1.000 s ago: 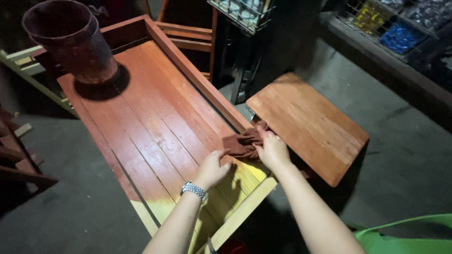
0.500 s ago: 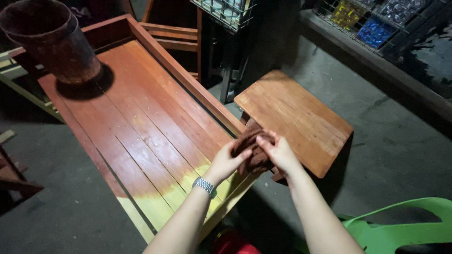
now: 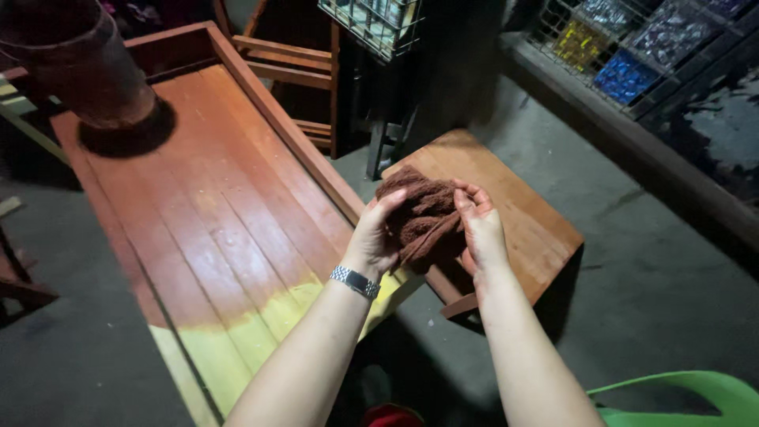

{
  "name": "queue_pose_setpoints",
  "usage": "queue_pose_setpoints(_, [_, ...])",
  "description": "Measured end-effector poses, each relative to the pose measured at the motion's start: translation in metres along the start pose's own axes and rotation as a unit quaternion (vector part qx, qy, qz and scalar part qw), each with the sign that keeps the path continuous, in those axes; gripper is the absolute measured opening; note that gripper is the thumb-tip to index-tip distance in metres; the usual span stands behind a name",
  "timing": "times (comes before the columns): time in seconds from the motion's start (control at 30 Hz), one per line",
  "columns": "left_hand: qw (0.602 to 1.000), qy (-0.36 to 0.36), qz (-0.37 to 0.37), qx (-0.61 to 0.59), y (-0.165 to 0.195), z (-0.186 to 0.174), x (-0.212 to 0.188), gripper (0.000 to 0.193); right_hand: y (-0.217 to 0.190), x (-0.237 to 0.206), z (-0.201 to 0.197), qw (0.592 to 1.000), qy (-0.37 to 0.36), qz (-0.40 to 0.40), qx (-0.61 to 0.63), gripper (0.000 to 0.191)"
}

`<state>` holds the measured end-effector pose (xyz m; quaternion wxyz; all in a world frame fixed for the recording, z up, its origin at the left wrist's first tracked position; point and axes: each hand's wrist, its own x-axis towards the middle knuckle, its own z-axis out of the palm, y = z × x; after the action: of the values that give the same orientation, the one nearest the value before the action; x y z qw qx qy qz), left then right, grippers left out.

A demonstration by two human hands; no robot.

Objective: The person wipes a reddish-brown wood stain onto a slatted wooden tray-like furniture piece using a cloth, working the stain across the planks and along the edges. They periodically refold the stain-soaked cloth and continue coating the remaining unstained wood, with a bucket of stain resting on the piece.

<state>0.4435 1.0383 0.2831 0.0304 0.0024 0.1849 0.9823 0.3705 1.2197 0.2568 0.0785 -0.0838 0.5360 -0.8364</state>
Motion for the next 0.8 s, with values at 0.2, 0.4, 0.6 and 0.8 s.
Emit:
queue_pose_setpoints(0.2, [0.978,0.065,0.08,0.183,-0.008,-0.074,-0.005,0.056,0.036,0.029,-0.031,0.987,-0.122,-0.039,-0.099,0.028])
queue_pose_setpoints(0.4, [0.838,0.359,-0.052,0.409,-0.03,-0.175,-0.049,0.054,0.065,-0.014,-0.011,0.796,-0.156,-0.112,-0.573,0.057])
queue_pose_setpoints(0.6, [0.789,0.356,0.056,0.497,-0.059,-0.201,-0.043,0.054,0.054,-0.031,0.053,0.575,-0.252,0.031,-0.778,0.106])
queue_pose_setpoints(0.8, [0.72,0.387,0.137,0.56,-0.058,-0.181,-0.013,0.066,0.048,-0.019,0.053,0.594,-0.291,-0.009,-0.75,0.103])
